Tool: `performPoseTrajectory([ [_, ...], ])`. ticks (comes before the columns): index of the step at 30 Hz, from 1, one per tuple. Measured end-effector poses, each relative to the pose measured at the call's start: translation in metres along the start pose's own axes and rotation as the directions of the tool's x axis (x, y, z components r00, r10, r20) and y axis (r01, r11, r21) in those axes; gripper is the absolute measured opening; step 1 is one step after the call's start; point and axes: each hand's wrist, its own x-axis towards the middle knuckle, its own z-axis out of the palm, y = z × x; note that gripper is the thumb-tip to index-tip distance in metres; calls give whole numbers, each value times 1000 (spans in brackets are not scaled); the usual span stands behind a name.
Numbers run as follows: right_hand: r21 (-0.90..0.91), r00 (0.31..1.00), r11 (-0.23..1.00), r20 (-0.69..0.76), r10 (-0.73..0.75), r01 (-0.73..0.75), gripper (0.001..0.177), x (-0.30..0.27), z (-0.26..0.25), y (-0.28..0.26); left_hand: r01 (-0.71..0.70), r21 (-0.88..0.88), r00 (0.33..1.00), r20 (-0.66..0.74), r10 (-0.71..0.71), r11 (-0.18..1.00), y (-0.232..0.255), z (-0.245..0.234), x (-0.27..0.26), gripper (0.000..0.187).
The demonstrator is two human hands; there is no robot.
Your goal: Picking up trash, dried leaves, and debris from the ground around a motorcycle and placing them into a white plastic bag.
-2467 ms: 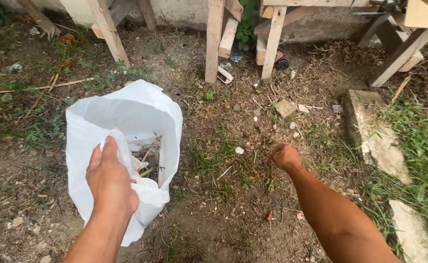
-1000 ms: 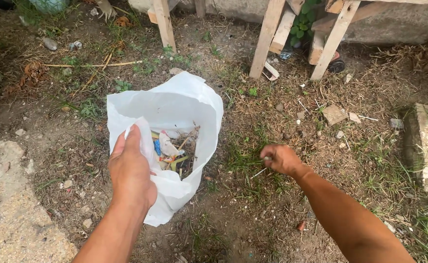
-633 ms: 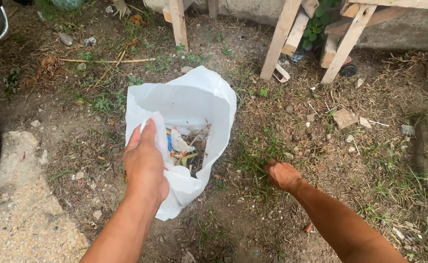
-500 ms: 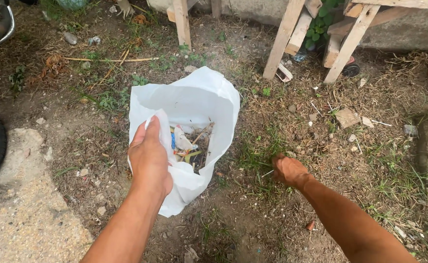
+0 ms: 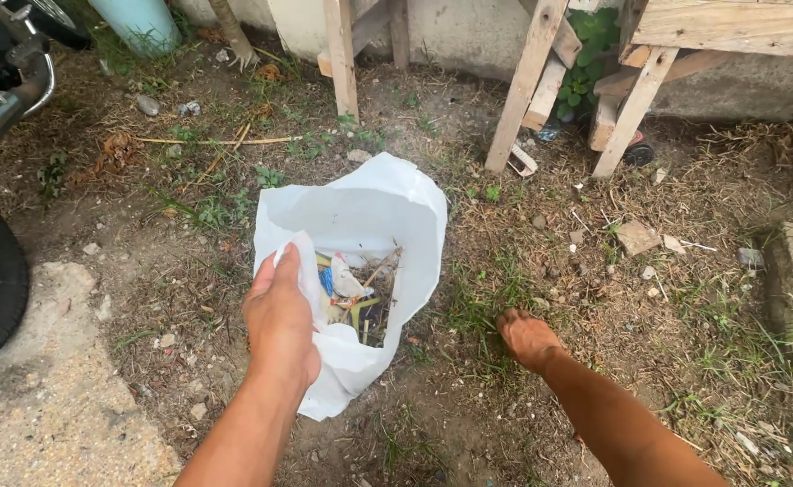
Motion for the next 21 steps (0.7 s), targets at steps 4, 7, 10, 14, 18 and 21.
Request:
performPoseTrajectory([
  [4, 645, 965, 745, -41, 259, -172, 17, -34, -83, -10, -2, 42, 1000, -8, 3, 999, 4, 3, -4, 46],
  [7, 699, 673, 706, -579, 460, 119, 15, 7, -114, 2, 3, 25, 1000, -8, -3, 1000, 2, 7, -2, 45],
  [10, 712, 353, 550, -698, 623, 436, 11, -27, -224, -19, -50, -19, 997, 64, 51, 999, -5, 10, 3, 45],
  [14, 539, 250, 429, -786, 566, 725, 5, -59, -284, -72, -31, -62, 996, 85, 37, 998, -8, 8, 13, 40],
  [18, 371, 312, 518, -928, 201, 771, 34, -51, -268, -113, -85, 27, 995, 46, 84, 996, -15, 9, 17, 35],
  [21, 417, 396, 554, -903, 165, 721, 44, -46, -260, -123, -126, 38, 990, 73, 123, 991, -19, 13, 19, 34],
])
